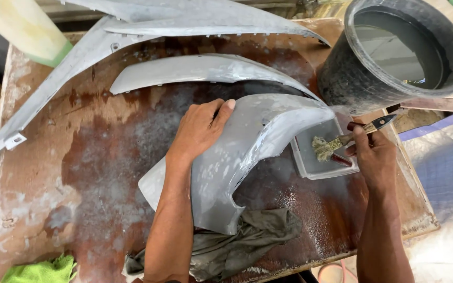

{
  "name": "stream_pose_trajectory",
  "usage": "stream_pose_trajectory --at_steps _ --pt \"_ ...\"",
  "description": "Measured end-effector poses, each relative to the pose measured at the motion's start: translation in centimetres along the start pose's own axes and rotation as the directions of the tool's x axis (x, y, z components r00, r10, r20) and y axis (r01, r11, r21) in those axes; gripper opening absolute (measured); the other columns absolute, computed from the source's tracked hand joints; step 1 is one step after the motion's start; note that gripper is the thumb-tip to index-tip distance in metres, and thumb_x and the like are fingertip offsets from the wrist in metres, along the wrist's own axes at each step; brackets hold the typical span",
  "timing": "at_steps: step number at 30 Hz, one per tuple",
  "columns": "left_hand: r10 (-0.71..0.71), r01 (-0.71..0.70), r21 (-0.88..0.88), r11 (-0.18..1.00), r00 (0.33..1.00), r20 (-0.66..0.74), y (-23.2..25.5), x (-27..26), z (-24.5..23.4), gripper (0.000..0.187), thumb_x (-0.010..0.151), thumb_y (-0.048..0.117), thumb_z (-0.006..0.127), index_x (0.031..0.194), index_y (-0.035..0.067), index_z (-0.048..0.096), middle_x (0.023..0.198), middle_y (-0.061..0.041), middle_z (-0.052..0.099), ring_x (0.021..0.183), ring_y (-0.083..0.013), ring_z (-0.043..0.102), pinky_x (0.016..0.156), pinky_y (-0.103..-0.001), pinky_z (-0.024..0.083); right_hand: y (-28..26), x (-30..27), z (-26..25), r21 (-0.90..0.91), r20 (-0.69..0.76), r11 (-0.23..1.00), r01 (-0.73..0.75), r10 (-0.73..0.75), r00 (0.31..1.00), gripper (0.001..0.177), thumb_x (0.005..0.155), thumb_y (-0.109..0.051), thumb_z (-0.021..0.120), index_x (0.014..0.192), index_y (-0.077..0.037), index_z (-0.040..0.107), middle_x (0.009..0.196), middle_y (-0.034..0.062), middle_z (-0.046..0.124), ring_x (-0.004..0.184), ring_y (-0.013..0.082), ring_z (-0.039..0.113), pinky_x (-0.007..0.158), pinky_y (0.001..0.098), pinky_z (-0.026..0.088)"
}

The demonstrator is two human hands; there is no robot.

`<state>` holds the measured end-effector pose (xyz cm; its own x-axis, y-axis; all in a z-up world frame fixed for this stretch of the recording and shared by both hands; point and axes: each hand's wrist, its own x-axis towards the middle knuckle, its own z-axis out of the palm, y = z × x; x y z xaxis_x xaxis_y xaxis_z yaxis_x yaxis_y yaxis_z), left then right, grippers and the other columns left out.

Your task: The person sands a grey car fender with a sanding block, repeatedly dipping the block into a container of water. They rotate the fender to sand different sections and occasionally use a brush to apply water to the surface.

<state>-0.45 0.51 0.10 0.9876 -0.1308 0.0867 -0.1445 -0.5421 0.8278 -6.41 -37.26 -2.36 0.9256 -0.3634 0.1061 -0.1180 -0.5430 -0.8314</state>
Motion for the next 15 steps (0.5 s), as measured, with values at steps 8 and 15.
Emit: stream_pose_trajectory --at_steps 8,15 --pt "0.016 -0.016 -0.031 0.999 1.000 -0.019 -0.1 0.0 0.2 0.065 0.100 0.058 0.044 0.065 0.004 0.055 0.052 -0.006 0.053 0.046 -0.0189 0.044 0.054 -0.038 0.045 0.9 2.3 1.4 0.058 0.094 0.982 -0.179 0.173 0.980 0.029 0.108 -0.027 0.066 0.103 0.002 0.068 0.086 0.0136 0.071 0.064 0.0172 0.065 0.058 0.0255 0.055" --pt "-0.008 0.008 0.007 1.000 1.000 -0.003 -0.4 0.2 0.4 0.067 0.098 0.062 0.039 0.066 0.006 0.058 0.053 -0.005 0.056 0.046 -0.0203 0.049 0.056 -0.038 0.048 0.2 0.2 1.0 -0.553 -0.108 0.830 0.071 -0.156 0.982 0.040 0.118 -0.022 0.064 0.089 0.004 0.073 0.069 0.0129 0.069 0.043 0.0174 0.052 0.038 0.0286 0.040"
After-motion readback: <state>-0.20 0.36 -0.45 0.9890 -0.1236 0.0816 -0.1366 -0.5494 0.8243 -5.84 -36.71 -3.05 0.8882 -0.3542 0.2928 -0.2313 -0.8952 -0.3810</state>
